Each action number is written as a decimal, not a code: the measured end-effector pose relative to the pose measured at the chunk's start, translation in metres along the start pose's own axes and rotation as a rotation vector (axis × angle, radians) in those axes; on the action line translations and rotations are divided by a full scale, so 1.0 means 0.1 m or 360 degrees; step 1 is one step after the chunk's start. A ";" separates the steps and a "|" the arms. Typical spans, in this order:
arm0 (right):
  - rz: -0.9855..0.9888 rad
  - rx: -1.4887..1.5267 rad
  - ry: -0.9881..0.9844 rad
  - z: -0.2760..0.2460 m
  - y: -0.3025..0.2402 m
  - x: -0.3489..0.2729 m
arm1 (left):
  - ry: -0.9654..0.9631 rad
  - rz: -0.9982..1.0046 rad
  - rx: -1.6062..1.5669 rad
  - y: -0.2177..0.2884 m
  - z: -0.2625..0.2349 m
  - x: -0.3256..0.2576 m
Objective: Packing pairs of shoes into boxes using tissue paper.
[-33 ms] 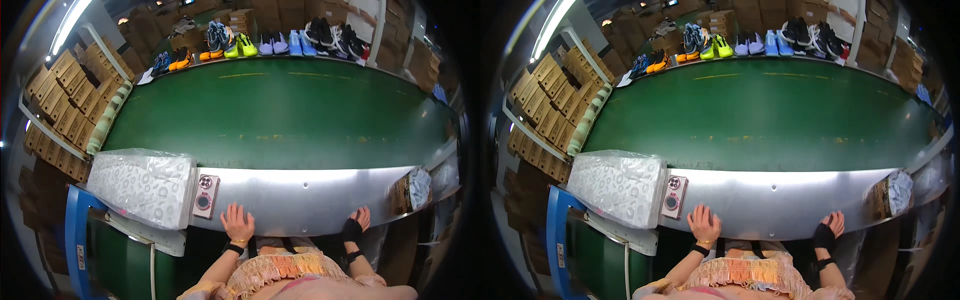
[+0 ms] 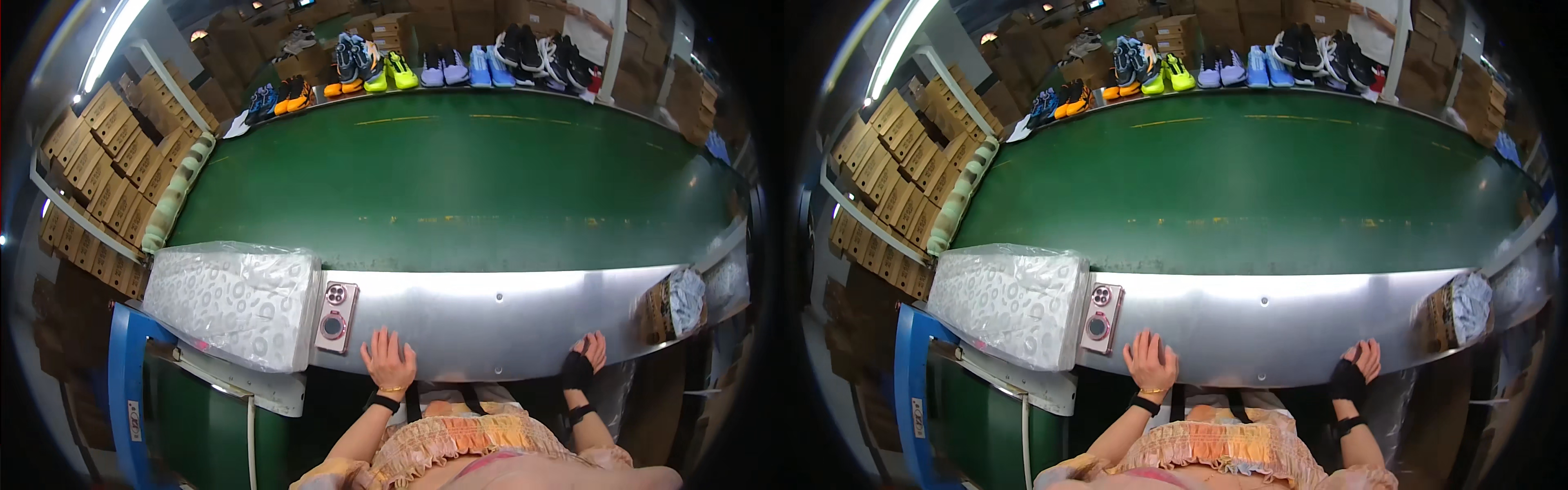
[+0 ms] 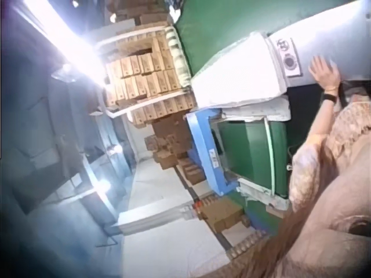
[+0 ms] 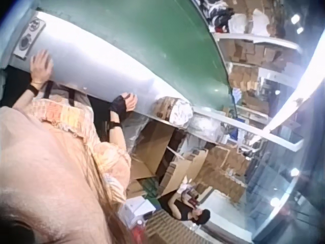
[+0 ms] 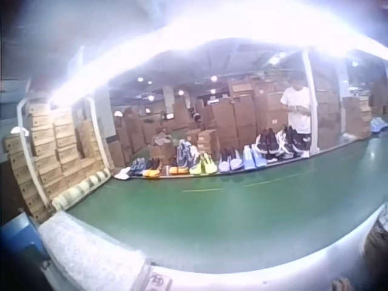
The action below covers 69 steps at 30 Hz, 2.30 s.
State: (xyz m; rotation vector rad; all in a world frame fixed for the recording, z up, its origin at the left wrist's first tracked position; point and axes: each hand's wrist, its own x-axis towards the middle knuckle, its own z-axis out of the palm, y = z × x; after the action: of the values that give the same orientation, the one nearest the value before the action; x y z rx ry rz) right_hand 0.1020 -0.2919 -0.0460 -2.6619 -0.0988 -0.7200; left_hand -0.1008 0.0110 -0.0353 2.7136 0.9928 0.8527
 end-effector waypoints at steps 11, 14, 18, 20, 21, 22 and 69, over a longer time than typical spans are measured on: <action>-0.0020 0.0069 0.0097 0.16 0.11 0.06 | 0.0273 0.0038 -0.0040 -0.02 0.24 0.08; 0.0030 0.0072 0.0011 0.12 0.04 0.05 | 0.0278 0.0017 -0.0038 -0.05 0.19 0.03; 0.0021 0.0123 -0.0014 0.12 -0.02 -0.05 | 0.0258 -0.0019 -0.0034 -0.16 0.17 0.00; -0.0007 0.0118 0.0030 0.17 0.05 -0.08 | 0.0241 0.0005 -0.0031 -0.15 0.18 -0.01; 0.0044 0.0094 -0.0018 0.16 0.11 -0.05 | 0.0238 0.0020 -0.0048 -0.10 0.21 0.01; 0.0088 0.0094 -0.0020 0.14 0.07 -0.06 | 0.0213 0.0035 -0.0052 -0.09 0.19 -0.02; 0.0732 -0.0543 -0.0080 0.42 -0.55 -0.04 | -0.0624 0.0394 0.0145 -0.19 0.24 0.26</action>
State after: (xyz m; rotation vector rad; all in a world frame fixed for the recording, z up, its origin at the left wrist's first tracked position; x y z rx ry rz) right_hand 0.1093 -0.2250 -0.0629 -2.8548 0.6564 -0.5536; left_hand -0.0822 0.0438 -0.0491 2.9579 0.6378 0.2829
